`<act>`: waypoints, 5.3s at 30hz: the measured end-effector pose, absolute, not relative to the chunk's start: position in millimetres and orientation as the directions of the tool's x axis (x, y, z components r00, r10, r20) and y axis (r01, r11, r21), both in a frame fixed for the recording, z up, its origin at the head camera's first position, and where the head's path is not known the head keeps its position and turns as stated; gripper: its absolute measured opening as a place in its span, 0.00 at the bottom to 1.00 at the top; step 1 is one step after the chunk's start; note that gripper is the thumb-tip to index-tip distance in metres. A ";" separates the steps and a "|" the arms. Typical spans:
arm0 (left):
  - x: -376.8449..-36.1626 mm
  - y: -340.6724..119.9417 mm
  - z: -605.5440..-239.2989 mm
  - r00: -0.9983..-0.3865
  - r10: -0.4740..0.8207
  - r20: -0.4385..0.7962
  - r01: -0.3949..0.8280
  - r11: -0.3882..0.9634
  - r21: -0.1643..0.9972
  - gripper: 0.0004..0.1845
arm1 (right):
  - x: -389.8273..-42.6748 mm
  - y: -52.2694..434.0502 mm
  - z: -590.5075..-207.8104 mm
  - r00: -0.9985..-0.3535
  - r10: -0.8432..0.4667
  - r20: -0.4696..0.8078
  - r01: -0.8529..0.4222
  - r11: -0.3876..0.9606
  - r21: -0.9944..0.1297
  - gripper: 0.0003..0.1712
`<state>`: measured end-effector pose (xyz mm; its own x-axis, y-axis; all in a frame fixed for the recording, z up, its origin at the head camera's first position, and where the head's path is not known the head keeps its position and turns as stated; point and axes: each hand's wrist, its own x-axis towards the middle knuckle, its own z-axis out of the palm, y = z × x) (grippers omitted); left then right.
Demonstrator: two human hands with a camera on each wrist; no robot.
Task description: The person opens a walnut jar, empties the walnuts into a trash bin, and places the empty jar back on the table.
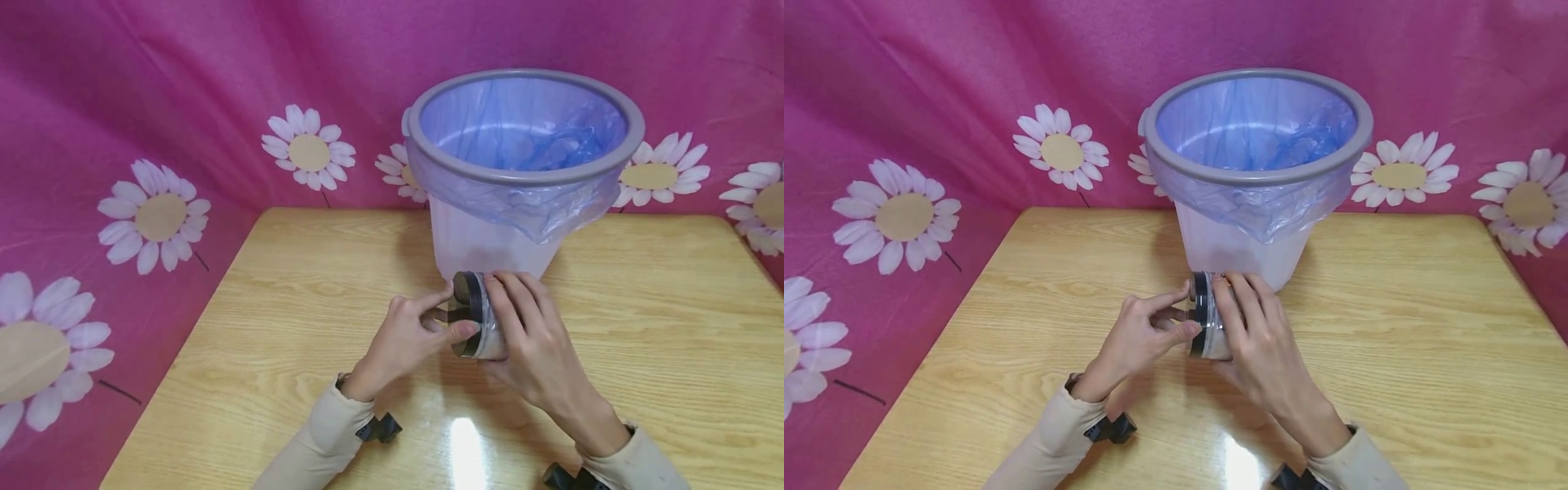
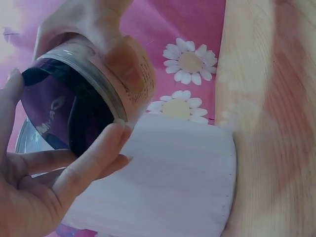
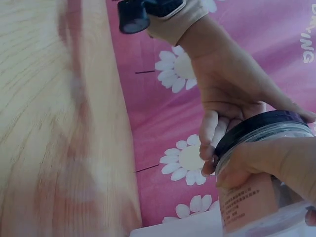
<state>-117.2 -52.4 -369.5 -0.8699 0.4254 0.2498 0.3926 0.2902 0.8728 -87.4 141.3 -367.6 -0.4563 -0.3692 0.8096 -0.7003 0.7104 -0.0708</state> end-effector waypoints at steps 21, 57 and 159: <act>-140.0 -65.0 -380.1 -0.464 0.582 0.668 0.871 0.163 0.463 0.57 | -85.3 147.3 -362.7 -0.613 -0.327 0.719 -0.701 0.644 -0.305 0.61; -128.1 -59.2 -368.8 -0.792 0.601 0.108 0.420 0.407 0.811 0.37 | -91.1 147.9 -372.3 -0.666 -0.332 0.668 -0.650 0.698 -0.300 0.61; -136.6 -66.0 -380.5 -0.688 0.658 0.306 0.633 0.337 0.697 0.49 | -85.1 150.7 -364.6 -0.773 -0.364 0.519 -0.594 0.702 -0.393 0.64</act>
